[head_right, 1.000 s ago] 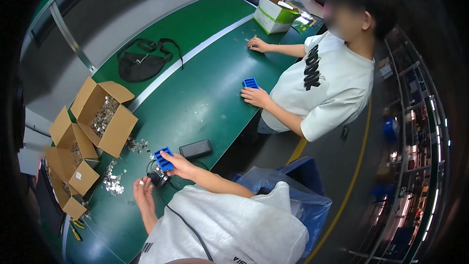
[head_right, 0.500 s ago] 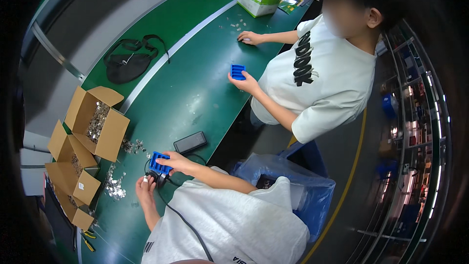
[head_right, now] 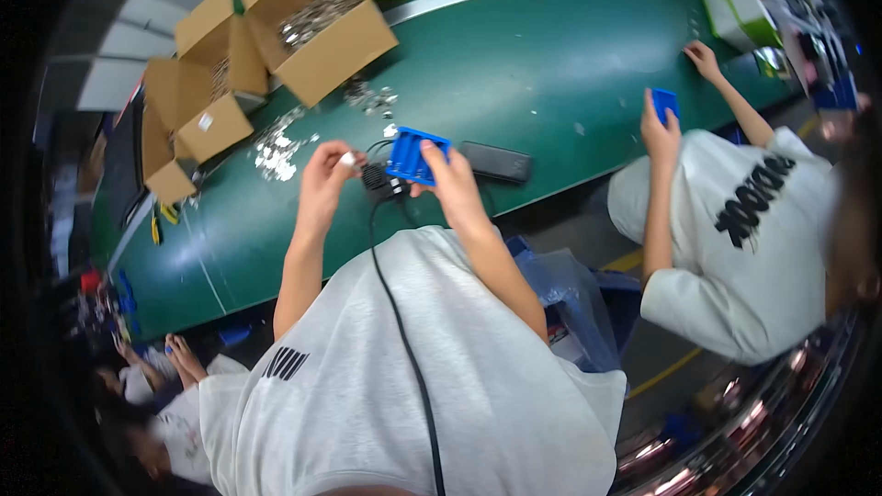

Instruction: Assembling small electronic components by inserting metal parts into blue plastic housings at a factory workstation.

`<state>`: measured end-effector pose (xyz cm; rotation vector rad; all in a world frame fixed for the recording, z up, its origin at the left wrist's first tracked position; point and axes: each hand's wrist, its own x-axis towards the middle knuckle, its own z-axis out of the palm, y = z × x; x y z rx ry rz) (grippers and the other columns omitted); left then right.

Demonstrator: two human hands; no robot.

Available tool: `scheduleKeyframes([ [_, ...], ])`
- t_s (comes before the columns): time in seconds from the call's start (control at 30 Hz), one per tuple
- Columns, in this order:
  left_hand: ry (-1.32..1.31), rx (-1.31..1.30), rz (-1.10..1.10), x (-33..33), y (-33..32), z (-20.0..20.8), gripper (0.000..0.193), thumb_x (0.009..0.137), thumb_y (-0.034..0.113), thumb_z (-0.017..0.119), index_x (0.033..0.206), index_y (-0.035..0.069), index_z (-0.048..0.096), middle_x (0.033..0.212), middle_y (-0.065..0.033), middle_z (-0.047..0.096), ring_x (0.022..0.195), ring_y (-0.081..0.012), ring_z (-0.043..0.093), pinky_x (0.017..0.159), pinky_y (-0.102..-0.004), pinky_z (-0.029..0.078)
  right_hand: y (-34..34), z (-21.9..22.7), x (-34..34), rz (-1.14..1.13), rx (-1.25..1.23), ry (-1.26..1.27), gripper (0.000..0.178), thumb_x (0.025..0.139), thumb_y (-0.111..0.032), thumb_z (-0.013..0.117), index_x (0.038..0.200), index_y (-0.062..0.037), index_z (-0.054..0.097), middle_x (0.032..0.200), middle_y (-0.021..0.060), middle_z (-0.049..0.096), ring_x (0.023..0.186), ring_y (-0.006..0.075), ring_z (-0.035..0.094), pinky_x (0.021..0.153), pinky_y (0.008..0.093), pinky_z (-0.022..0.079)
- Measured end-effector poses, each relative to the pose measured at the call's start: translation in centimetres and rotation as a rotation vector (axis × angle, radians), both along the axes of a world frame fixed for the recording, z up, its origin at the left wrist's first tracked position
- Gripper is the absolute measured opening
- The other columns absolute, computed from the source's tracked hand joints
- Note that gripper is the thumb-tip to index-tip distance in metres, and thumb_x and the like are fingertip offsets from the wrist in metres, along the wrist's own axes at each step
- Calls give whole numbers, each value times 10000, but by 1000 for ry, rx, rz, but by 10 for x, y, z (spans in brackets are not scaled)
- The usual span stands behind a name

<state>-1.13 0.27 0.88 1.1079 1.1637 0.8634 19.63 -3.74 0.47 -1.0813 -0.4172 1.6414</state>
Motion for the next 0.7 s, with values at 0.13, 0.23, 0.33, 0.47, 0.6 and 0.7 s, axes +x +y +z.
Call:
scheduleKeyframes([
  [0.13, 74, 79, 60, -12, -5, -32, 115, 918, 41, 501, 1031, 20, 505, 1049, -99, 619, 991, -156, 570, 851, -279, 460, -2, 4, -9, 25, -33, 31, 361, 951, -305, 500, 1113, 16, 528, 945, 134, 635, 779, 219, 636, 579, 333, 518],
  [0.23, -30, -46, 55, 0, -16, -55, 112, 926, 68, 502, 1021, 10, 485, 1040, -100, 612, 967, -158, 568, 886, -281, 439, -6, 0, -10, 60, 15, 112, 395, 965, -311, 442, 1099, 53, 521, 954, 164, 636, 768, 237, 640, 602, 338, 526],
  [0.33, -46, -35, 43, 9, -22, -56, 120, 926, 59, 499, 1032, 5, 490, 1068, -102, 609, 973, -148, 567, 889, -277, 439, -6, 8, -14, 46, 11, 81, 388, 968, -308, 444, 1091, 50, 529, 940, 161, 641, 753, 229, 642, 616, 339, 535],
  [0.47, -105, 37, 8, 12, -16, -28, 128, 925, 26, 491, 1048, -7, 501, 1108, -109, 597, 1020, -157, 564, 923, -288, 431, -4, -2, -13, 67, 0, 23, 387, 974, -308, 440, 1090, 50, 528, 935, 152, 641, 747, 219, 643, 628, 332, 544],
  [0.6, -22, 79, -11, 21, -6, 19, 133, 905, 31, 522, 1033, -4, 526, 1117, -108, 590, 1019, -166, 566, 924, -296, 432, -3, -3, -17, 81, -34, -67, 373, 971, -306, 452, 1076, 42, 537, 889, 132, 642, 704, 195, 644, 597, 303, 548],
  [0.7, 153, 370, -141, 29, 5, 29, 118, 857, 67, 589, 959, 8, 585, 1112, -112, 594, 1032, -201, 564, 919, -319, 433, -6, -3, -20, 104, -24, -125, 361, 966, -299, 460, 1068, 37, 545, 855, 118, 643, 662, 177, 643, 555, 281, 548],
])
